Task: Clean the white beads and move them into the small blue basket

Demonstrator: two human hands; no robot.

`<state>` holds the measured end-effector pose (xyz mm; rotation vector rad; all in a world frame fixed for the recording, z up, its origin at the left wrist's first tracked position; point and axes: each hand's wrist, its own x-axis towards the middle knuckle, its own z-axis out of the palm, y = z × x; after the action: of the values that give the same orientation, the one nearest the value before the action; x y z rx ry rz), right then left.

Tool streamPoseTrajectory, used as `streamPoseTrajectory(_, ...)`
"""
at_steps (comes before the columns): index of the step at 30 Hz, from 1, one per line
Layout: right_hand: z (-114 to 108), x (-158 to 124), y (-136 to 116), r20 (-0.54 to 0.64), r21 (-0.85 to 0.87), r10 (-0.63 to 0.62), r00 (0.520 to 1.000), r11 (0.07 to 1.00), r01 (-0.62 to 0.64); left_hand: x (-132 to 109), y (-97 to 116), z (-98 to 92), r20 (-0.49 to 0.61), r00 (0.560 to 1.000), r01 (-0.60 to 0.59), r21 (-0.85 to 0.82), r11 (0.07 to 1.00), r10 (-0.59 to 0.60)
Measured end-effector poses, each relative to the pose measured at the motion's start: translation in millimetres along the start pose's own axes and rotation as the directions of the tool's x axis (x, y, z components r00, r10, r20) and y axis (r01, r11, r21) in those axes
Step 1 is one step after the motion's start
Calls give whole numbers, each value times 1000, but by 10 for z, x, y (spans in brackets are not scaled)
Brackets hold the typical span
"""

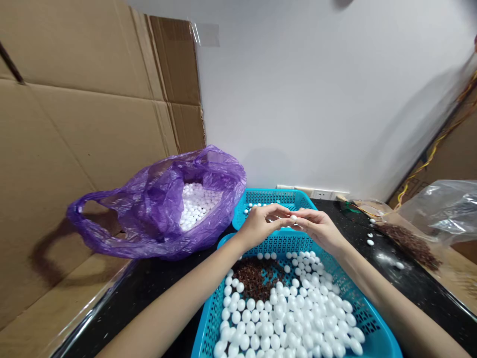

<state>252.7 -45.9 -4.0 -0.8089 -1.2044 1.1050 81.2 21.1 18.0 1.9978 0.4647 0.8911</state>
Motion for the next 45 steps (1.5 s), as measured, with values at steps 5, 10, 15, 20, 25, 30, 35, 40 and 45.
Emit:
streamPoseTrajectory(5, -7, 34, 45, -28, -20, -10, 1000, 1000, 9, 28, -6, -52, 70, 997, -29, 111, 993, 21)
streamPoseTrajectory(10, -26, 45, 46, -68, -65, -14, 998, 998, 10, 33, -67, -55, 98, 995, -34, 188, 982, 16)
streamPoseTrajectory(15, -40, 53, 37, -138, -100, 20, 990, 994, -35, 18, -54, -49, 54, 998, -34, 266, 963, 20)
streamPoseTrajectory(20, -63, 70, 54, -284, -110, 11, 959, 993, -45, 7, -17, -57, 127, 992, -11, 272, 962, -25)
streamPoseTrajectory(25, -86, 82, 81, -381, -132, -20, 925, 991, -33, -33, -5, -59, 363, 926, -10, 290, 957, -101)
streamPoseTrajectory(30, -47, 65, 55, -272, -193, -37, 962, 981, -16, -79, 23, -67, 568, 775, 98, 324, 941, -277)
streamPoseTrajectory(35, 22, -29, 38, 203, -457, 223, 954, 883, -109, -111, 35, -49, 646, 657, 63, 466, 883, -388)
streamPoseTrajectory(40, 15, -84, 68, 416, -695, 539, 732, 708, -125, -111, 41, -33, 680, 572, 0, 560, 828, -459)
streamPoseTrajectory(45, -14, -87, 67, 477, -761, 705, 525, 630, -154, -97, 53, -44, 701, 498, 30, 575, 818, -511)
